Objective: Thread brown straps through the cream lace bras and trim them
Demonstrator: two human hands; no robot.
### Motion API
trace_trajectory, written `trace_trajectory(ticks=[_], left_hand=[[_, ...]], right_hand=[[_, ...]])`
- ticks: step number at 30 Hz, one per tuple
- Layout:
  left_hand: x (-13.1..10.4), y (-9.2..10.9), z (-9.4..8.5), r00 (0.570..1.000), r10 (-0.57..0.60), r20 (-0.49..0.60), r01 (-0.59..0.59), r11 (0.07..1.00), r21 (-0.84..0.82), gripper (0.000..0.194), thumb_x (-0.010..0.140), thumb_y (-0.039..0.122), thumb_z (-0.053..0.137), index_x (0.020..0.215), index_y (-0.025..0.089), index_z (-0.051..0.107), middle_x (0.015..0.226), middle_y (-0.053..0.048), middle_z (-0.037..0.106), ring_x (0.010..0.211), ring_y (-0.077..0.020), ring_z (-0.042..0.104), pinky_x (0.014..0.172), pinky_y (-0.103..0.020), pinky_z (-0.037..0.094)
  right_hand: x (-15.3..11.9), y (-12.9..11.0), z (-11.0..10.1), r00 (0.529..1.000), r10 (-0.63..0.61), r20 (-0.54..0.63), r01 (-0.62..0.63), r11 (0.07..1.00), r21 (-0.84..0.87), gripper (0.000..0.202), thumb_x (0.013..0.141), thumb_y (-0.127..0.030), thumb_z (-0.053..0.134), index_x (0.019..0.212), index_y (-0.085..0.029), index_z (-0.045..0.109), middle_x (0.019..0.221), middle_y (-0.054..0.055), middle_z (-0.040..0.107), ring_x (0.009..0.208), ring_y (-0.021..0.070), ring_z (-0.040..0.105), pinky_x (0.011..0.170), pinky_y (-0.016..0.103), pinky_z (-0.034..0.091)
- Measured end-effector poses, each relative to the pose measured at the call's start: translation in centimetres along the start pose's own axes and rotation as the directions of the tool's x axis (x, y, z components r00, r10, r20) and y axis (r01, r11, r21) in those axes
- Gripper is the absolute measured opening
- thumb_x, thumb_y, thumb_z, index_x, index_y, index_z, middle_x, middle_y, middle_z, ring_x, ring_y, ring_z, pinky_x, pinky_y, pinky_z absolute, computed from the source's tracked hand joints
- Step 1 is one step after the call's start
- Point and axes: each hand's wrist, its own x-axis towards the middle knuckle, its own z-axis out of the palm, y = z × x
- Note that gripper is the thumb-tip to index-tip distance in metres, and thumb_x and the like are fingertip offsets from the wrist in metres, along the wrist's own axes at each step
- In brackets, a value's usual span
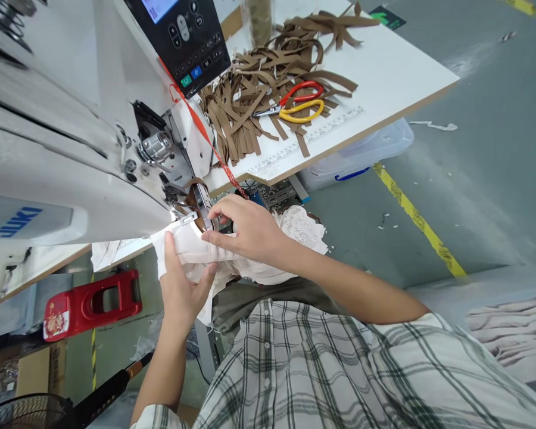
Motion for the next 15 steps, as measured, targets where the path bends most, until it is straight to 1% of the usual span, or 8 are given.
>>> trace_trajectory(ticks=[2,4,6,7,9,11,13,15], left_hand=[[-0.3,0.2,0.3,0.999,-0.030,0.036,0.031,0.999,-0.016,0.101,0.086,0.055,0.065,0.159,0.015,0.008,0.154,-0.028,0.038,0.117,-0.0346,0.064,0.087,-0.044,0.057],[-1.1,0.9,1.0,0.998,-0.033,0.061,0.035,0.999,-0.037,0.102,0.087,0.054,0.063,0.160,0.015,0.002,0.152,-0.028,0.040,0.112,-0.0338,0.067,0.082,-0.042,0.058],[-2.3,2.0,2.0,0.998,0.000,0.058,0.003,0.998,-0.057,0.103,0.089,0.053,0.061,0.159,0.015,-0.004,0.152,-0.030,0.040,0.114,-0.0350,0.067,0.079,-0.041,0.059],[-3.1,2.8,2.6,0.998,0.029,0.049,-0.026,0.997,-0.066,0.103,0.090,0.053,0.061,0.159,0.014,-0.005,0.152,-0.030,0.040,0.118,-0.0366,0.064,0.081,-0.043,0.059],[-4.6,4.4,3.7,0.995,0.083,0.048,-0.078,0.993,-0.092,0.103,0.090,0.050,0.061,0.159,0.010,-0.004,0.153,-0.032,0.037,0.126,-0.0399,0.058,0.088,-0.047,0.058],[-6.0,5.8,4.3,0.990,0.104,0.101,-0.087,0.984,-0.156,0.102,0.090,0.048,0.062,0.159,0.008,-0.001,0.153,-0.034,0.035,0.127,-0.0404,0.057,0.090,-0.047,0.058],[-6.7,6.4,4.3,0.969,0.101,0.228,-0.033,0.958,-0.285,0.100,0.091,0.046,0.061,0.158,0.009,-0.003,0.148,-0.033,0.043,0.115,-0.0351,0.066,0.079,-0.041,0.061],[-6.8,6.3,3.7,0.910,0.123,0.396,0.067,0.899,-0.433,0.092,0.093,0.042,0.059,0.158,0.013,-0.001,0.135,-0.024,0.060,0.097,-0.0264,0.074,0.062,-0.031,0.060]], right_hand=[[-0.3,-0.5,0.0,0.999,-0.040,-0.004,0.039,0.989,-0.140,0.045,0.087,-0.062,0.060,0.100,-0.019,0.063,0.098,0.007,0.068,0.093,0.0228,0.062,0.101,0.042,0.040],[-1.0,-0.9,0.1,0.999,-0.048,0.001,0.047,0.976,-0.213,0.045,0.088,-0.062,0.059,0.101,-0.019,0.063,0.099,0.005,0.070,0.095,0.0228,0.063,0.114,0.047,0.026],[-1.9,-1.0,0.2,1.000,-0.006,0.031,0.011,0.981,-0.193,0.041,0.089,-0.057,0.061,0.105,-0.020,0.062,0.098,0.003,0.070,0.093,0.0213,0.063,0.118,0.049,0.019],[-2.4,-0.9,0.3,0.998,0.037,0.050,-0.028,0.987,-0.156,0.038,0.089,-0.053,0.063,0.107,-0.020,0.061,0.098,0.003,0.069,0.092,0.0208,0.063,0.117,0.049,0.020],[-3.5,-0.6,0.3,0.986,0.138,0.097,-0.136,0.990,-0.030,0.031,0.090,-0.046,0.062,0.106,-0.020,0.062,0.095,0.003,0.069,0.090,0.0200,0.063,0.109,0.045,0.033],[-4.3,-0.2,-0.1,0.966,0.214,0.148,-0.234,0.962,0.141,0.023,0.092,-0.040,0.058,0.098,-0.019,0.065,0.091,0.003,0.068,0.087,0.0188,0.062,0.092,0.036,0.044],[-5.0,0.1,-0.8,0.956,0.242,0.168,-0.281,0.919,0.276,0.022,0.092,-0.037,0.057,0.090,-0.018,0.066,0.089,0.003,0.066,0.085,0.0172,0.060,0.079,0.030,0.045],[-5.5,0.0,-1.8,0.953,0.261,0.155,-0.297,0.907,0.299,0.021,0.091,-0.036,0.059,0.086,-0.017,0.067,0.087,0.003,0.064,0.082,0.0155,0.058,0.074,0.027,0.043]])
